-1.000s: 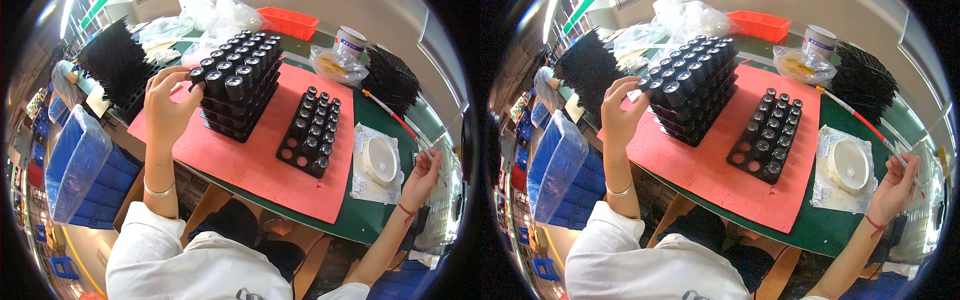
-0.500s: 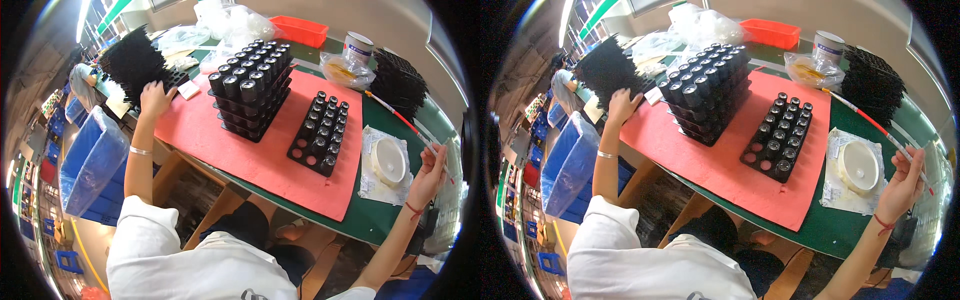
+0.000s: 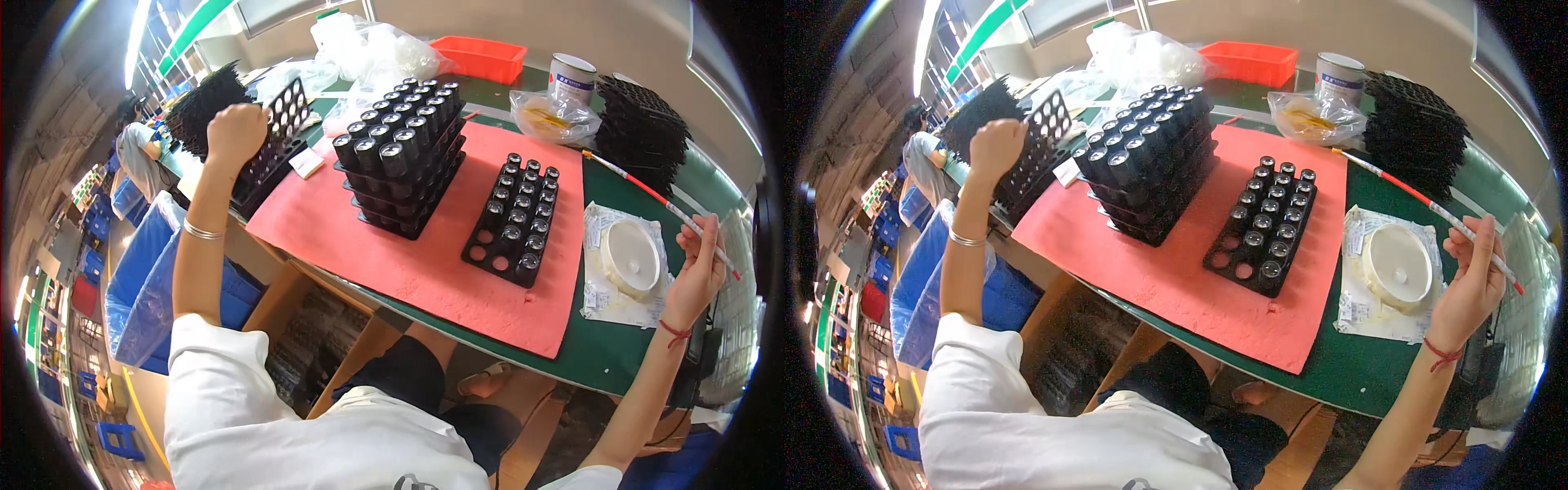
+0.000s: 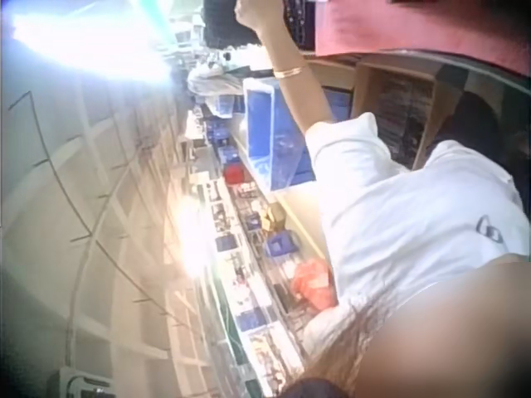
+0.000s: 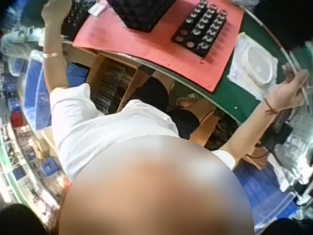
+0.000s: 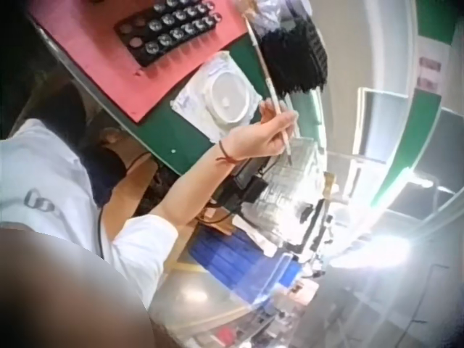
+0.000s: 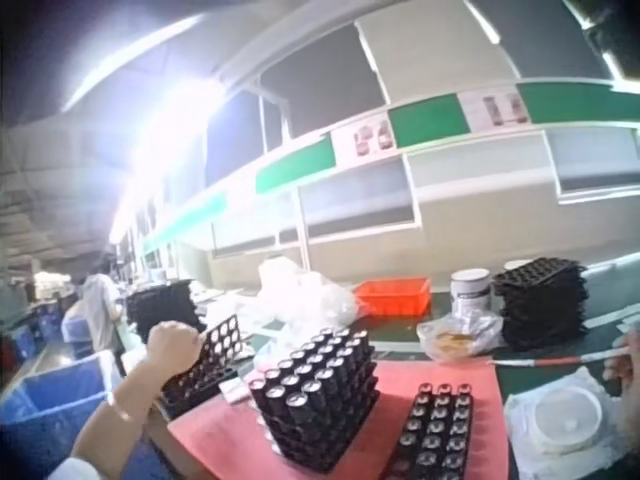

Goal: Applying orange sealant to the edges of small black cylindrical components using a brush.

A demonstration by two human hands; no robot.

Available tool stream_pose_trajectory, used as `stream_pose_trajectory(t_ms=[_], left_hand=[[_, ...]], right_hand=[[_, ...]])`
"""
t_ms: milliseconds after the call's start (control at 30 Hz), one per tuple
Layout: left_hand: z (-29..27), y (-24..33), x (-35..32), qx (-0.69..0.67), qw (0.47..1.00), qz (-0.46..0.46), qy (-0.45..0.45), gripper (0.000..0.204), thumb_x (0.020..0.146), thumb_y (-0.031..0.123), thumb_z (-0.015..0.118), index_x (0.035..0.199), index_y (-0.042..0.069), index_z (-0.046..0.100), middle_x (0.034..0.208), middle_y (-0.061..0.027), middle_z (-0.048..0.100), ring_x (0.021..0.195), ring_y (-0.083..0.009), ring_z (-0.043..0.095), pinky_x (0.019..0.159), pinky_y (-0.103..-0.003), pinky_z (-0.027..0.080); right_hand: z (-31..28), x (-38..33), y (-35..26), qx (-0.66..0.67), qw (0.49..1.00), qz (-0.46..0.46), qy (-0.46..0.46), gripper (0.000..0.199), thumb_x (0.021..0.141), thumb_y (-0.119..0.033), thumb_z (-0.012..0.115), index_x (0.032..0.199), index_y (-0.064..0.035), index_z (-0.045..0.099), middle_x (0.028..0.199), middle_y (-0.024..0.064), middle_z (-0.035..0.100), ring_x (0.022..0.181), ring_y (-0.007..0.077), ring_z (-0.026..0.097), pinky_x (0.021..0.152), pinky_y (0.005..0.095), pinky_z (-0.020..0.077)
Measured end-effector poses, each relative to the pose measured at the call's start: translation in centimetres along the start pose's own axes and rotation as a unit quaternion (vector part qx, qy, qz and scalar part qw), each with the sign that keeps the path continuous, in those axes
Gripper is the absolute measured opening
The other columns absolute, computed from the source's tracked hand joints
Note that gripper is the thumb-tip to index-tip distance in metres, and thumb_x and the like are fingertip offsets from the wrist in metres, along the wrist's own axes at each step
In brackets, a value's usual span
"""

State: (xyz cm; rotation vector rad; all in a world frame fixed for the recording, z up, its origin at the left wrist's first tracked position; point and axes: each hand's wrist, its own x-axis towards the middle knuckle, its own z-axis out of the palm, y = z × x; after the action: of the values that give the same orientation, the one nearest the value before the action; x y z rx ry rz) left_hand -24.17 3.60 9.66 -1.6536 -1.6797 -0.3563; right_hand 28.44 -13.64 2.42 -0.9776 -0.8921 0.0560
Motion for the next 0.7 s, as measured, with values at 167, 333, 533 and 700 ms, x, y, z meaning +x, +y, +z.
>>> stream_pose_trajectory(t_ms=[167, 333, 533, 700], left_hand=[[-5.0, 1.4, 4.0, -0.205, 0.978, -0.032, 0.023, 0.035, 0.081, 0.035, 0.042, 0.077, 0.006, 0.062, 0.069, -0.0113, 0.059, 0.062, -0.0243, 0.056, 0.059, -0.033, 0.042], [-7.5, 6.1, 5.1, -0.509, 0.855, 0.029, -0.09, 0.03, 0.081, 0.025, 0.045, 0.08, -0.001, 0.061, 0.07, -0.0005, 0.059, 0.057, -0.007, 0.044, 0.053, -0.022, 0.035], [-6.4, 10.1, 4.6, -0.535, 0.806, -0.018, -0.253, 0.029, 0.076, 0.03, 0.049, 0.069, 0.005, 0.061, 0.064, 0.003, 0.055, 0.053, -0.0063, 0.038, 0.048, -0.02, 0.032], [-6.2, 10.7, 4.2, -0.348, 0.907, 0.028, -0.234, 0.037, 0.075, 0.034, 0.047, 0.067, 0.0, 0.06, 0.05, -0.0056, 0.048, 0.049, -0.0121, 0.045, 0.049, -0.028, 0.037]], right_hand=[[0.2, 0.0, -0.7, -0.015, 1.0, 0.001, 0.024, 0.026, 0.084, -0.023, 0.051, 0.086, 0.001, 0.058, 0.08, 0.0061, 0.059, 0.064, 0.0077, 0.054, 0.059, 0.0194, 0.045], [1.0, -0.3, -1.8, -0.025, 0.999, 0.008, 0.03, 0.028, 0.084, -0.025, 0.051, 0.081, 0.0012, 0.059, 0.068, 0.0056, 0.058, 0.059, 0.0073, 0.053, 0.056, 0.0187, 0.0429], [0.8, -0.2, -1.8, -0.025, 0.999, 0.013, 0.024, 0.028, 0.084, -0.025, 0.051, 0.081, 0.0019, 0.059, 0.069, 0.0057, 0.058, 0.059, 0.008, 0.053, 0.056, 0.0189, 0.0429], [0.8, -0.2, -1.9, -0.027, 0.999, 0.01, 0.03, 0.029, 0.083, -0.025, 0.051, 0.082, 0.0021, 0.059, 0.069, 0.0056, 0.058, 0.06, 0.0082, 0.053, 0.056, 0.0193, 0.0429]])
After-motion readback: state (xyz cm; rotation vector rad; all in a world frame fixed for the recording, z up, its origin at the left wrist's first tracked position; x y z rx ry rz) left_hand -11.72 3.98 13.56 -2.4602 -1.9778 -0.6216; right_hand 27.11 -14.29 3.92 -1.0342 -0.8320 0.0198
